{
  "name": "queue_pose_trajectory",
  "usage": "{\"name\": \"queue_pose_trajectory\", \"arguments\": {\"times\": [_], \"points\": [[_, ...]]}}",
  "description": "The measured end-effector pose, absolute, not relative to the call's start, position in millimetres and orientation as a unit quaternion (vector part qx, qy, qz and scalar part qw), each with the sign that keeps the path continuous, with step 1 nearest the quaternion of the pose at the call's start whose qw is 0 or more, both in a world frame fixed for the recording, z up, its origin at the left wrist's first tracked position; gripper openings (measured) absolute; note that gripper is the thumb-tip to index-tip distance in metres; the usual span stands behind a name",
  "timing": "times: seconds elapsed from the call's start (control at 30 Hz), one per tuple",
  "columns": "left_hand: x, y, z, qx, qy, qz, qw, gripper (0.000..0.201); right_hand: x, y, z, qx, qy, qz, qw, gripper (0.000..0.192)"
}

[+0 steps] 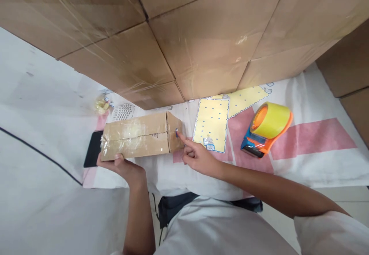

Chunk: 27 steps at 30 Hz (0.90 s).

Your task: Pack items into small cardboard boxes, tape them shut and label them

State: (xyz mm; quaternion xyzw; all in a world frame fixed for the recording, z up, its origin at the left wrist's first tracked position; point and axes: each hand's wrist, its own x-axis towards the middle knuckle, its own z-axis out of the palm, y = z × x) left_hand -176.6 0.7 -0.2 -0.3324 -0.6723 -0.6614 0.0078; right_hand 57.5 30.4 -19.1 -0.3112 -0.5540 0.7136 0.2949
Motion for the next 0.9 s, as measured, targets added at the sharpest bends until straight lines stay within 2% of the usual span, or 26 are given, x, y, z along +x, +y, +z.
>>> {"name": "queue_pose_trajectory", "arguments": {"times": [0.13,0.2,0.37,0.57,0.63,0.77,0.9], "points": [[-175.8,1.5,0.1,-0.331,-0.651,-0.683,0.009,0.044,56.2,25.8,-20.0,-0.360,-0.534,0.688,0.334,0.067],[-176.0,1.9,0.3,-0.330,-0.654,-0.680,0.010,0.044,56.3,24.9,-19.5,-0.369,-0.532,0.690,0.324,0.062],[-175.8,3.4,1.2,-0.328,-0.662,-0.674,0.012,0.042,57.4,30.6,-17.2,-0.369,-0.523,0.685,0.348,0.059],[-176.3,4.7,1.1,-0.339,-0.680,-0.650,0.014,0.040,54.7,31.0,-18.0,-0.324,-0.548,0.689,0.345,0.073],[-176.8,4.3,0.9,-0.340,-0.678,-0.651,0.014,0.040,53.2,34.4,-18.5,-0.339,-0.560,0.656,0.376,0.061],[-177.4,4.9,0.4,-0.347,-0.649,-0.677,0.006,0.040,47.0,50.9,-21.4,-0.365,-0.578,0.543,0.488,0.031],[-176.5,8.5,0.3,-0.343,-0.621,-0.705,0.006,0.041,39.5,62.7,-28.8,-0.355,-0.562,0.526,0.531,0.021]]}}
